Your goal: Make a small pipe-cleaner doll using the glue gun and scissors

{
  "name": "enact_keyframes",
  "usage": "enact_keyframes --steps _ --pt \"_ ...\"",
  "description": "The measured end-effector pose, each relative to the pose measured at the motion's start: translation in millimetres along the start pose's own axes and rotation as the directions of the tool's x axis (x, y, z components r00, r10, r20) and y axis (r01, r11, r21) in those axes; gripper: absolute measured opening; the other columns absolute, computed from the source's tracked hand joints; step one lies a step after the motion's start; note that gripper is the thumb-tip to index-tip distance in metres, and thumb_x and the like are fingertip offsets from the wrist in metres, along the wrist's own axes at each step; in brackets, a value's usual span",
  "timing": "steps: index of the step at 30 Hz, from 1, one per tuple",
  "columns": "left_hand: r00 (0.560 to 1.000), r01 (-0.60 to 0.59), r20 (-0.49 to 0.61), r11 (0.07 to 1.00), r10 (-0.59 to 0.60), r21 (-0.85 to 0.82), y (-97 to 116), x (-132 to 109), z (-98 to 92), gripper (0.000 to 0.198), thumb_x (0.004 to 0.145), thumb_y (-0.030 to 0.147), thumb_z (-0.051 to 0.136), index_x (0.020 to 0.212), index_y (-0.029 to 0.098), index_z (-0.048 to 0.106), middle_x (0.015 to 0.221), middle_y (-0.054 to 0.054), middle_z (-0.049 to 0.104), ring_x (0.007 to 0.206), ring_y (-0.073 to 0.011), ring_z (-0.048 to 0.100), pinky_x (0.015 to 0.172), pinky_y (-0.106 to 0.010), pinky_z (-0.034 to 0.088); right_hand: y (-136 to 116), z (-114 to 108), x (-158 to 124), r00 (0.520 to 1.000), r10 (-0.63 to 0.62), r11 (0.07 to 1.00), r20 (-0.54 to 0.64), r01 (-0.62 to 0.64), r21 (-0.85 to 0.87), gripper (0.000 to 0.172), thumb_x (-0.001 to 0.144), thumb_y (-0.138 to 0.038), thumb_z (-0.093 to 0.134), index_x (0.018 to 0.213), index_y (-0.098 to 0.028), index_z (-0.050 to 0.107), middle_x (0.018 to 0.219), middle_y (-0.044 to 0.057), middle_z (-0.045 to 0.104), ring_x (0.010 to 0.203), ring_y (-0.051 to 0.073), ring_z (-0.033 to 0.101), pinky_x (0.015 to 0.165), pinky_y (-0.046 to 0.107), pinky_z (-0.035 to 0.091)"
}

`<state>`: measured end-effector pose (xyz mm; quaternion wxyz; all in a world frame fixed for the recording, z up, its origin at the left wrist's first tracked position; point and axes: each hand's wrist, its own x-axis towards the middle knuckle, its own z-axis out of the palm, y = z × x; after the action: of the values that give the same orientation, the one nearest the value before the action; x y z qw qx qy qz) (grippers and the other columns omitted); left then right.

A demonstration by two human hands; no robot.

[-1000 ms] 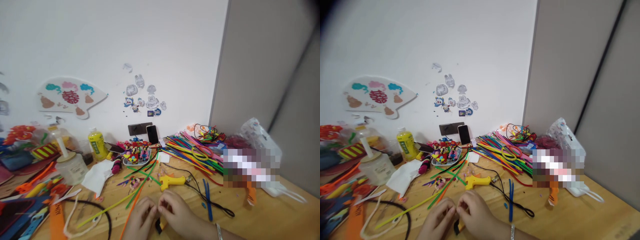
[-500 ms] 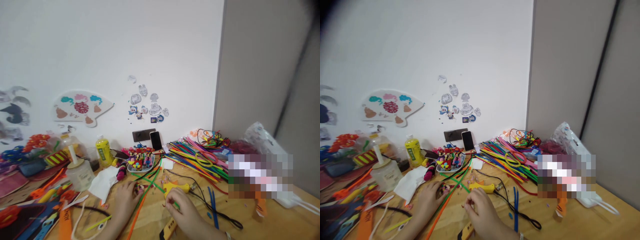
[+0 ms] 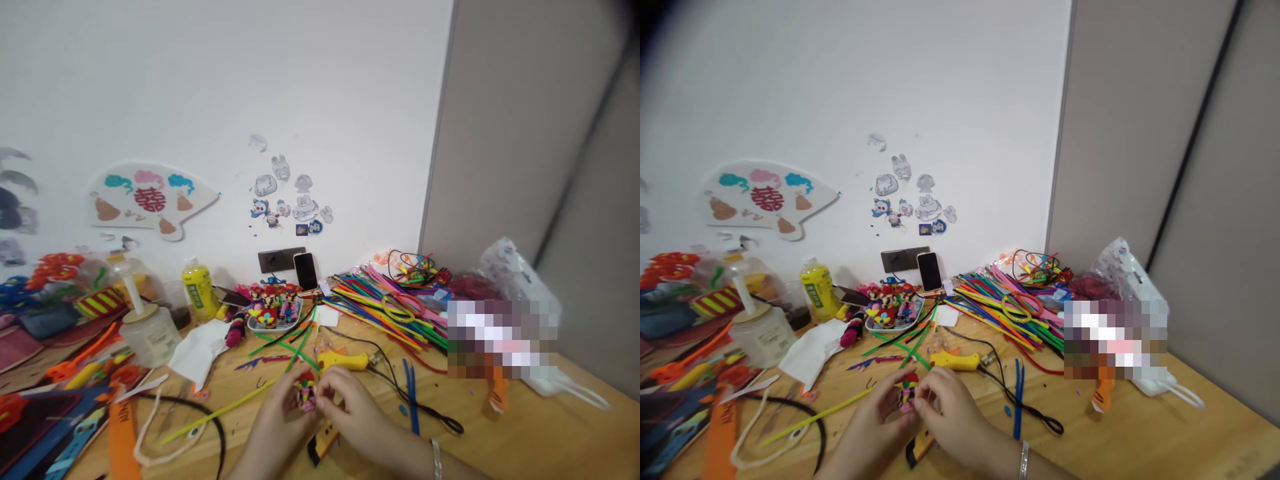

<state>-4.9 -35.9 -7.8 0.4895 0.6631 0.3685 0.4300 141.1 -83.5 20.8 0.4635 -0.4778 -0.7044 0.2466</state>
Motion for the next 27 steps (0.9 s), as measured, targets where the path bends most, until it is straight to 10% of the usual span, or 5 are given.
enact_keyframes --steps 12,27 --pt "0.98 -0.178 -0.015 0.916 0.196 0.361 14 -7 -5.3 0.039 0.064 0.014 0.061 0.103 0.02 0.062 0.101 -0.01 0.064 0.094 -0.0249 0.061 0.079 -0.039 0.052 -2 -1 -1 0.999 -0.018 0.999 0.028 0.019 -0.042 0.01 0.076 -0.011 0.059 0.07 -0.019 0.058 0.079 0.0 0.055 0.082 0.016 0.052 0.073 0.026 0.04" --pt "0.998 -0.055 -0.001 0.998 0.055 0.007 5 -12 -4.5 0.043 0.072 0.034 0.062 0.112 0.017 0.058 0.097 -0.011 0.068 0.094 -0.0248 0.062 0.079 -0.036 0.051 -1 -6 1 0.999 -0.045 0.995 0.029 0.047 -0.086 0.012 0.073 -0.007 0.056 0.07 -0.018 0.057 0.075 -0.001 0.056 0.076 0.015 0.053 0.067 0.024 0.04"
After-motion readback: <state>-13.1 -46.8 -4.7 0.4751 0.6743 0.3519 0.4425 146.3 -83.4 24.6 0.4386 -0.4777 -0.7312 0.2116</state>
